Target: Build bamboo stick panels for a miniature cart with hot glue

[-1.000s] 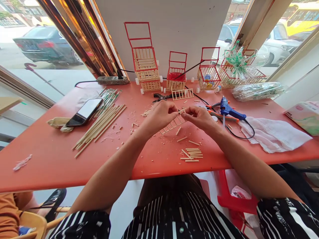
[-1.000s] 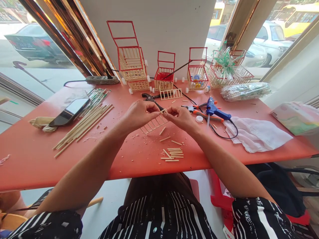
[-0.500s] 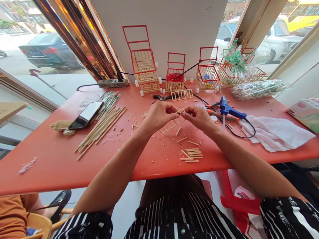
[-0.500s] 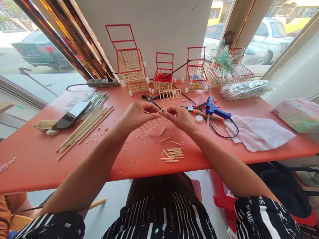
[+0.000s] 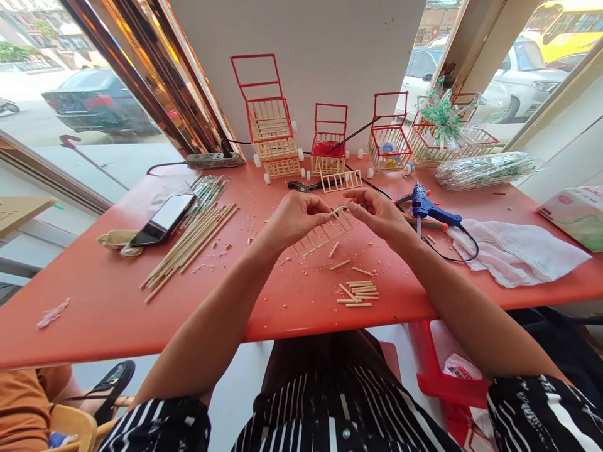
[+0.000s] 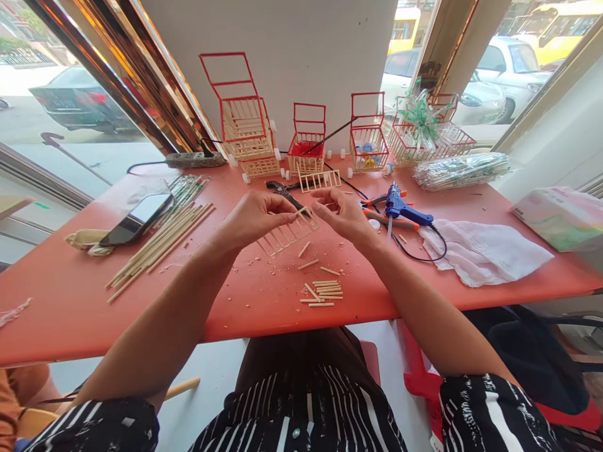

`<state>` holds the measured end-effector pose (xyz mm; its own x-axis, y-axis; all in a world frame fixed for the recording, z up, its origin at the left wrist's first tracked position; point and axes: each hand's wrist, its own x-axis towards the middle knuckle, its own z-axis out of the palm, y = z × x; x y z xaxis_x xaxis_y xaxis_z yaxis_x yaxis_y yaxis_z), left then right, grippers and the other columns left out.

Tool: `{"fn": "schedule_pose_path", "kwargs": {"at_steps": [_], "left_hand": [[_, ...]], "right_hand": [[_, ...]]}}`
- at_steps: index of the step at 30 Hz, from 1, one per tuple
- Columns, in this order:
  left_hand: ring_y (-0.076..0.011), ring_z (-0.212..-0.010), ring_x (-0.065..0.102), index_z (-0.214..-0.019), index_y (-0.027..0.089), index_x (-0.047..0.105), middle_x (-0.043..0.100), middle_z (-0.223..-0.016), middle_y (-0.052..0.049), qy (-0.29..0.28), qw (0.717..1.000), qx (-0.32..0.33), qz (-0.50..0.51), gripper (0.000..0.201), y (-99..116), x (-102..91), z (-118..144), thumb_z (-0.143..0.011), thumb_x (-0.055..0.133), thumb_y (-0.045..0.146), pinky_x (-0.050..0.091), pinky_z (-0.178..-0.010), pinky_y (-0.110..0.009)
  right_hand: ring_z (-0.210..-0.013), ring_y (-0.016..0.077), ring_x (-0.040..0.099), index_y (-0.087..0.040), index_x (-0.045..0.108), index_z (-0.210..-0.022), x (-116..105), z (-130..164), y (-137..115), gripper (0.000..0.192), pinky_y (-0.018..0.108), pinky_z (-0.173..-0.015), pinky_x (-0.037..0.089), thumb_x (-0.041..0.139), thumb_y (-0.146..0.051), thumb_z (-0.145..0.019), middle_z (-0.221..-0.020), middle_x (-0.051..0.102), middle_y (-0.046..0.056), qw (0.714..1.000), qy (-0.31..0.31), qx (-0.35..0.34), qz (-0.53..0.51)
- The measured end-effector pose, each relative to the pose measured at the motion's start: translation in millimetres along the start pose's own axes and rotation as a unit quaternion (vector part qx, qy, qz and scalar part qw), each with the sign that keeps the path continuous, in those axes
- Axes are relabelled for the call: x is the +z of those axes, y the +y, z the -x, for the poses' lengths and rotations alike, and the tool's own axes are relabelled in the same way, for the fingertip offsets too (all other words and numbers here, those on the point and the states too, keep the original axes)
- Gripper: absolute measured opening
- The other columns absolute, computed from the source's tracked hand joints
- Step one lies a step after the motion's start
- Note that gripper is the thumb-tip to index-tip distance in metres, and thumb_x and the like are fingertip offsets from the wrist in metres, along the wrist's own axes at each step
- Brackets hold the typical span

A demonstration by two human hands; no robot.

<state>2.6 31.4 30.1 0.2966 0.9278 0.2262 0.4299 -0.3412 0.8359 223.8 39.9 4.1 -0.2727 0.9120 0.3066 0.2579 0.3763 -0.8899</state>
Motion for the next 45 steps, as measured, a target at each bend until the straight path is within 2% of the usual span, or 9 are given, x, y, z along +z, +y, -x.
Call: {"fn": "schedule_pose_path", "kwargs": {"at_steps": [7,17,22,26,29,34,37,41,45], "left_hand": [[-0.0147,-0.064,0.063,-0.076,0.015,0.081,0.074,-0.069,-0.004,0.053,0.998,-0.011,0.011,0.015,3,-26.9,-2,-0.073,0.08,0.029,0.049,-0.064,-0.027],[-0.012,-0.063,0.061,-0.077,0.015,0.08,0.073,-0.07,-0.002,0.121,0.991,-0.023,0.051,0.017,-6,-47.7,-7,-0.07,0.089,0.028,0.048,-0.064,-0.026],[-0.0117,-0.061,0.06,-0.079,0.016,0.08,0.073,-0.07,-0.003,0.099,0.99,-0.026,0.094,0.022,-5,-49.6,-6,-0.069,0.09,0.032,0.048,-0.061,-0.027],[-0.0122,-0.061,0.061,-0.079,0.016,0.08,0.073,-0.07,-0.003,0.09,0.991,-0.028,0.1,0.018,-3,-47.5,-5,-0.07,0.089,0.029,0.047,-0.061,-0.027],[-0.0133,-0.063,0.063,-0.079,0.017,0.08,0.072,-0.07,-0.003,0.081,0.992,-0.034,0.095,0.015,-2,-42.5,-5,-0.072,0.088,0.028,0.048,-0.062,-0.028],[-0.0128,-0.061,0.061,-0.082,0.016,0.079,0.072,-0.071,-0.003,0.045,0.993,-0.033,0.103,0.026,-1,-32.5,-5,-0.07,0.088,0.037,0.046,-0.06,-0.028],[-0.011,-0.059,0.058,-0.082,0.016,0.078,0.071,-0.069,-0.002,0.032,0.993,-0.026,0.113,0.032,-1,-28.8,-5,-0.068,0.089,0.043,0.045,-0.059,-0.026],[-0.0106,-0.058,0.056,-0.081,0.016,0.078,0.071,-0.068,-0.002,0.04,0.991,-0.034,0.124,0.035,-2,-29.2,-6,-0.064,0.091,0.044,0.043,-0.057,-0.025],[-0.0122,-0.062,0.06,-0.077,0.017,0.078,0.073,-0.07,-0.002,0.078,0.989,-0.044,0.117,0.032,-7,-37.6,-10,-0.063,0.092,0.042,0.045,-0.06,-0.026]], "right_hand": [[-0.088,0.017,0.065,-0.02,0.071,-0.099,-4,-2,4,0.02,0.032,-0.082,0.053,0.069,-0.036,-0.085,-0.102,0.074,0.006,0.997,0.057,-0.045,-0.002],[-0.07,0.0182,0.067,-0.02,0.08,-0.081,-3,-1,11,0.016,0.032,-0.068,0.052,0.075,-0.035,-0.08,-0.077,0.078,0.005,0.995,0.063,-0.001,0.082],[-0.064,0.0181,0.066,-0.02,0.076,-0.074,-7,-2,11,0.033,0.032,-0.066,0.051,0.077,-0.051,-0.082,-0.073,0.077,0.007,0.993,0.061,0.022,0.097],[-0.058,0.0163,0.06,-0.02,0.066,-0.064,-13,-2,6,0.064,0.031,-0.062,0.049,0.06,-0.079,-0.089,-0.062,0.069,0.006,0.992,0.102,0.016,0.071],[-0.066,0.0165,0.063,-0.019,0.07,-0.08,-13,1,-4,0.065,0.03,-0.064,0.05,0.055,-0.082,-0.092,-0.075,0.072,0.007,0.989,0.138,-0.024,0.049],[-0.106,0.0212,0.072,-0.02,0.069,-0.124,0,6,-14,0.06,0.032,-0.087,0.056,0.072,-0.068,-0.089,-0.128,0.075,0.014,0.999,0.035,-0.031,-0.024],[-0.097,0.021,0.073,-0.018,0.073,-0.115,7,5,-8,0.053,0.033,-0.084,0.056,0.078,-0.062,-0.085,-0.113,0.079,0.011,0.999,-0.024,0.001,-0.023],[-0.071,0.0162,0.064,-0.018,0.074,-0.087,7,3,2,0.04,0.03,-0.069,0.05,0.076,-0.059,-0.085,-0.08,0.074,0.004,1.0,-0.011,0.01,0.003],[-0.067,0.016,0.064,-0.019,0.073,-0.081,4,5,1,0.033,0.028,-0.062,0.048,0.076,-0.052,-0.084,-0.074,0.074,0.003,0.998,-0.058,0.011,0.026]]}}
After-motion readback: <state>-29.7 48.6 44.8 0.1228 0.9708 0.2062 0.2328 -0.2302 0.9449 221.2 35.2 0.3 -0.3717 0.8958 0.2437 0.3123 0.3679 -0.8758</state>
